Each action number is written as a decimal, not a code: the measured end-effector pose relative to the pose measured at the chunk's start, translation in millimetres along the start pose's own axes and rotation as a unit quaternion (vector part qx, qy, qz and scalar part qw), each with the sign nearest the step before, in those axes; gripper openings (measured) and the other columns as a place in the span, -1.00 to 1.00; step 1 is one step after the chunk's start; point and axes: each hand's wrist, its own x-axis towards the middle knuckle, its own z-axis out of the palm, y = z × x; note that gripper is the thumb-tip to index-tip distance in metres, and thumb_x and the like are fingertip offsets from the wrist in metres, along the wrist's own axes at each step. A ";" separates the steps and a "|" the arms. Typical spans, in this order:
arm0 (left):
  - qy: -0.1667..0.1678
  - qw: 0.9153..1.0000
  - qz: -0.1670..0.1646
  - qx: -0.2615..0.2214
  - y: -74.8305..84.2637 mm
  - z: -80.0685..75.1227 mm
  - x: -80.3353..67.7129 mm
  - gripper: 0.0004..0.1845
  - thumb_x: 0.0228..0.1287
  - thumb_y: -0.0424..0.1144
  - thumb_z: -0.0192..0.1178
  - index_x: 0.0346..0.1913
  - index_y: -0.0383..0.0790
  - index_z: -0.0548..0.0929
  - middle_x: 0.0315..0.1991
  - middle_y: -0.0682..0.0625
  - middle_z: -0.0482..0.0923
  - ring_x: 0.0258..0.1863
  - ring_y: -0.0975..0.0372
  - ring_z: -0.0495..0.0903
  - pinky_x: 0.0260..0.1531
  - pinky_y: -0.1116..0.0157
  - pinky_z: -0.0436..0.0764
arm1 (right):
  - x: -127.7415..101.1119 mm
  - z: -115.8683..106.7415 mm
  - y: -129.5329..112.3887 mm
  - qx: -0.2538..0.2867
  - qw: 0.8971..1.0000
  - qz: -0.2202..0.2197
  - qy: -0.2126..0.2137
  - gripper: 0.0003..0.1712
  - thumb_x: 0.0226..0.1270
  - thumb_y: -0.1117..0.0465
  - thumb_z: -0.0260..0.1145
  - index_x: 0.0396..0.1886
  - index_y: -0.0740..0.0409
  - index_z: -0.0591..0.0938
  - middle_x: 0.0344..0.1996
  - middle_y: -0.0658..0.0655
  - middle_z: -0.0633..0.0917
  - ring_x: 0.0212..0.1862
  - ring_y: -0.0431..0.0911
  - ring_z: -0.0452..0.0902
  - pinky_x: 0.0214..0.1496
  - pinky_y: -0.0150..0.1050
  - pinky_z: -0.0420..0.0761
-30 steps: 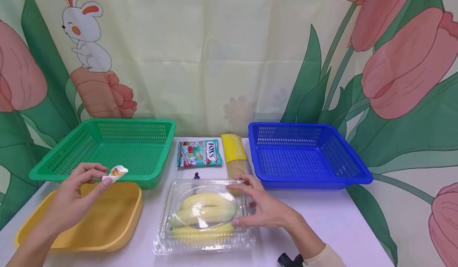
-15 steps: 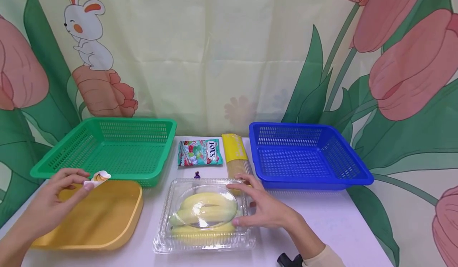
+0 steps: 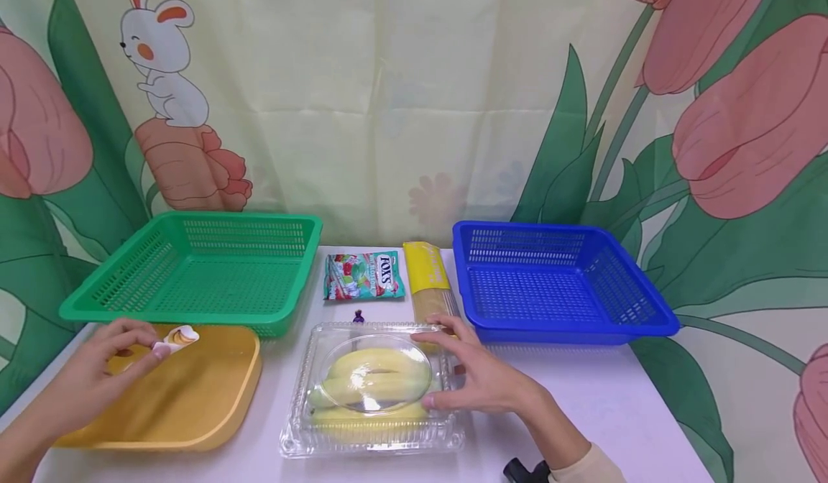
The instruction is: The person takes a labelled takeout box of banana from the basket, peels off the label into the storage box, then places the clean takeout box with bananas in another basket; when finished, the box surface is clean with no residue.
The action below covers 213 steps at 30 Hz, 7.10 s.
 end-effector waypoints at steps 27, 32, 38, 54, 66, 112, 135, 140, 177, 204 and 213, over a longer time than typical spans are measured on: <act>-0.113 0.990 -0.038 0.077 -22.7 19.6 -2.4 -0.91 0.37 -0.16 0.38 -0.27 -0.09 0.78 -0.19 -0.03 0.50 -0.18 0.13 0.46 -0.29 0.30 0.51 | 4.7 0.7 8.0 0.009 1.000 -0.019 -0.013 -0.06 0.17 0.00 0.56 0.53 -0.34 0.36 0.60 0.17 0.03 0.50 0.27 0.10 -0.02 0.01 0.63; -0.121 0.988 -0.038 0.087 -25.9 24.2 -1.8 -0.94 0.32 -0.20 0.40 -0.29 -0.09 0.77 -0.25 0.02 0.51 -0.24 0.18 0.45 -0.30 0.28 0.50 | 2.8 1.1 9.9 0.008 1.000 -0.019 -0.007 -0.07 0.16 0.01 0.56 0.53 -0.35 0.37 0.59 0.15 0.05 0.49 0.27 0.10 -0.04 0.00 0.63; -0.132 0.986 -0.023 0.099 -29.6 27.6 -1.6 -0.95 0.27 -0.19 0.44 -0.32 -0.02 0.76 -0.32 0.12 0.50 -0.32 0.28 0.44 -0.31 0.27 0.51 | 2.1 1.8 9.6 0.003 1.000 -0.023 -0.004 -0.06 0.16 0.01 0.56 0.53 -0.36 0.36 0.59 0.16 0.06 0.48 0.28 0.13 -0.05 -0.02 0.64; -0.154 0.985 -0.003 0.076 -33.5 32.4 -4.5 -0.84 0.22 -0.24 0.48 -0.35 0.15 0.73 -0.34 0.31 0.58 -0.32 0.45 0.46 -0.21 0.31 0.61 | 1.7 1.8 9.8 0.007 1.000 -0.018 -0.003 -0.08 0.18 0.01 0.55 0.52 -0.37 0.37 0.59 0.13 0.07 0.50 0.27 0.08 -0.03 0.05 0.62; -0.147 0.984 0.001 0.104 -33.8 27.3 -5.7 -0.88 0.25 -0.24 0.45 -0.27 0.12 0.78 -0.16 0.19 0.73 -0.11 0.10 0.62 -0.06 0.04 0.58 | 4.3 1.7 7.6 0.014 1.000 -0.023 -0.003 -0.07 0.16 0.01 0.56 0.53 -0.33 0.37 0.58 0.18 0.07 0.50 0.28 0.09 -0.01 0.08 0.60; -0.229 0.969 -0.041 0.086 -39.4 14.0 -0.2 -0.77 0.18 -0.10 0.50 -0.24 0.16 0.60 0.12 -0.30 0.45 0.09 -0.24 0.32 0.05 -0.18 0.32 | 2.9 0.9 7.0 0.027 0.999 -0.025 -0.011 -0.09 0.22 0.02 0.53 0.54 -0.35 0.34 0.60 0.19 0.03 0.53 0.28 0.03 0.10 0.19 0.57; -0.176 0.978 0.002 0.111 24.3 3.7 8.9 -0.80 0.28 -0.09 0.45 -0.14 -0.01 0.68 -0.03 -0.04 0.50 0.05 -0.07 0.38 0.02 -0.11 0.45 | 6.5 -3.3 -4.5 -0.014 0.999 -0.019 -0.039 -0.14 0.30 -0.09 0.48 0.55 -0.38 0.32 0.60 0.02 0.04 0.53 0.11 0.10 0.21 0.13 0.58; -0.198 0.976 0.009 0.094 35.3 6.3 6.8 -0.79 0.31 0.02 0.41 -0.10 0.07 0.67 -0.01 0.03 0.51 0.06 0.02 0.40 -0.01 -0.07 0.53 | 6.7 -3.1 -6.4 -0.018 0.999 -0.021 -0.035 -0.15 0.29 -0.09 0.48 0.55 -0.31 0.35 0.59 0.03 0.05 0.54 0.10 0.09 0.21 0.14 0.58; -0.265 0.958 0.058 -0.098 120.1 67.3 26.1 -0.14 0.37 0.24 0.26 0.61 0.38 0.07 0.61 -0.05 -0.13 0.43 -0.22 0.31 0.18 -0.23 0.53 | -12.2 -12.3 2.9 -0.002 0.998 -0.056 -0.030 0.06 0.35 0.16 0.46 0.69 -0.13 0.05 0.67 0.06 -0.17 0.61 0.32 -0.09 0.30 0.31 0.48; -0.387 0.903 0.042 -0.179 120.0 88.9 26.3 0.20 0.05 0.11 0.57 0.64 0.31 -0.02 0.65 -0.08 -0.35 0.30 0.03 0.49 0.15 0.18 0.65 | -25.3 -4.6 -2.1 0.060 0.995 -0.027 -0.075 0.36 0.09 0.09 0.67 0.70 -0.20 -0.06 0.65 0.19 -0.29 0.41 0.38 0.30 0.28 -0.03 0.61; -0.372 0.910 0.033 -0.178 121.1 86.0 23.4 0.17 0.00 0.11 0.60 0.61 0.39 0.06 0.65 -0.05 -0.29 0.21 0.10 0.54 0.10 0.16 0.67 | -28.0 -1.9 -8.6 0.062 0.996 -0.016 -0.067 0.32 0.09 0.16 0.66 0.69 -0.20 0.01 0.65 0.20 -0.27 0.45 0.38 0.27 0.31 -0.01 0.57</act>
